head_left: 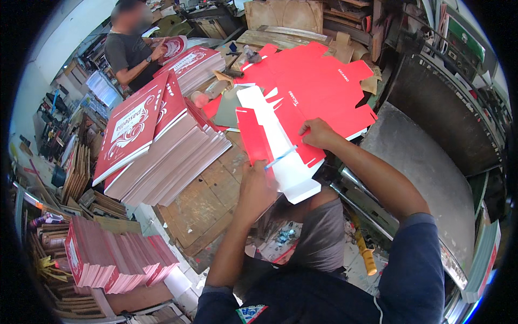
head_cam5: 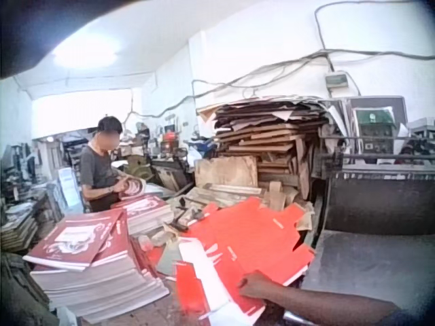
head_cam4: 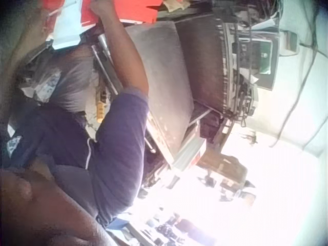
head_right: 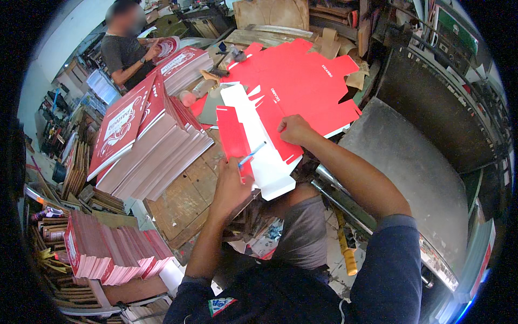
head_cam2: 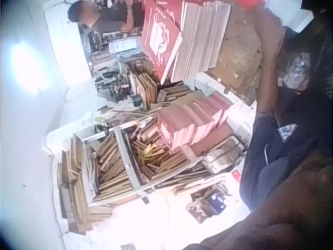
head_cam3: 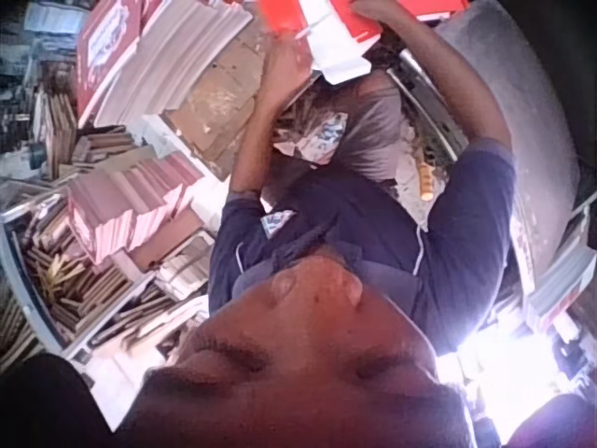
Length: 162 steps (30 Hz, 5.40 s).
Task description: The person removes excess cardboard pieces from pre-cut red box templates using a small blue tool.
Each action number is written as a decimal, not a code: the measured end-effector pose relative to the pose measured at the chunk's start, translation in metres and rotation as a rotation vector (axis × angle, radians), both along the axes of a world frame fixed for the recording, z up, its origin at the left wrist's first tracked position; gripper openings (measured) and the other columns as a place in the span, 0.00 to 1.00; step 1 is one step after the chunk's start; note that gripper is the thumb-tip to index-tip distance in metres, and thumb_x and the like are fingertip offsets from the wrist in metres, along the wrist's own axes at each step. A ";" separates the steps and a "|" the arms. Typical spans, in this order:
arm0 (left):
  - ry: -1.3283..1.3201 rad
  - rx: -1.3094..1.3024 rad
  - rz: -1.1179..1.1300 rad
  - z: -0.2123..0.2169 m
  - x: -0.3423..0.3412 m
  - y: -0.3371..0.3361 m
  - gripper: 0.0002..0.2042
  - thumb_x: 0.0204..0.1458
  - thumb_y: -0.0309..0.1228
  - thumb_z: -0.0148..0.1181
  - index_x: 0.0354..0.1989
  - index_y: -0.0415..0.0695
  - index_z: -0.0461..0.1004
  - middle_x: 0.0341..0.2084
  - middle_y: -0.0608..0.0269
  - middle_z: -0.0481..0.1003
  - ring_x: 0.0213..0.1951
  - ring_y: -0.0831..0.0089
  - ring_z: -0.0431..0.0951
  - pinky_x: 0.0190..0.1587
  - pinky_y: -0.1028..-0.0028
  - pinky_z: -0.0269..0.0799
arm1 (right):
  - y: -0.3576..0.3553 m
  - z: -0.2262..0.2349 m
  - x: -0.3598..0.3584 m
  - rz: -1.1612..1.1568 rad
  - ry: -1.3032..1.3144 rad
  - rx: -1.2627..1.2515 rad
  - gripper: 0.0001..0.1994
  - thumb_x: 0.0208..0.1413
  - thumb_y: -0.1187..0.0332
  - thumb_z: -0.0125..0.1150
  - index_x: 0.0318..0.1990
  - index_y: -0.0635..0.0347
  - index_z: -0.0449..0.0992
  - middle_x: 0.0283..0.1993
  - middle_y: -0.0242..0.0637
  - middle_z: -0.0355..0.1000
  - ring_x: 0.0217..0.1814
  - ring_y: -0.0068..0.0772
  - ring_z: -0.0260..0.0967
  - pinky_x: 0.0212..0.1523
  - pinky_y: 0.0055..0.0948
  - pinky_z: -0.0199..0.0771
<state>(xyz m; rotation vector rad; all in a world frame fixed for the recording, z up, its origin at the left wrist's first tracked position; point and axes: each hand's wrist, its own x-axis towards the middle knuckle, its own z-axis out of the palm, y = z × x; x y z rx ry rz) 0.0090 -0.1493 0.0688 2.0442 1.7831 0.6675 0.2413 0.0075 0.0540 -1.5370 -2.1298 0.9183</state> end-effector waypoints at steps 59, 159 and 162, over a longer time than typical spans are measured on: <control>-0.254 0.126 -0.086 -0.039 -0.034 -0.023 0.21 0.43 0.38 0.68 0.44 0.40 0.74 0.35 0.47 0.75 0.40 0.51 0.73 0.42 0.58 0.68 | -0.103 0.054 -0.051 0.379 -0.999 0.436 0.52 0.18 0.39 0.79 0.53 0.65 0.69 0.77 0.53 0.29 0.77 0.61 0.32 0.63 0.72 0.50; -0.458 -0.110 0.008 -0.029 -0.097 0.068 0.40 0.37 0.28 0.75 0.61 0.35 0.59 0.52 0.47 0.72 0.54 0.58 0.73 0.58 0.66 0.67 | 0.019 0.045 -0.011 -0.213 0.275 -0.478 0.37 0.39 0.46 0.76 0.52 0.62 0.69 0.46 0.39 0.70 0.45 0.33 0.69 0.47 0.40 0.71; -0.477 -0.072 -0.097 -0.025 -0.103 0.074 0.39 0.37 0.28 0.74 0.61 0.38 0.60 0.50 0.49 0.73 0.53 0.60 0.74 0.57 0.66 0.67 | 0.028 0.041 -0.005 -0.267 0.433 -0.460 0.30 0.44 0.53 0.74 0.51 0.58 0.69 0.45 0.36 0.70 0.44 0.35 0.69 0.47 0.41 0.72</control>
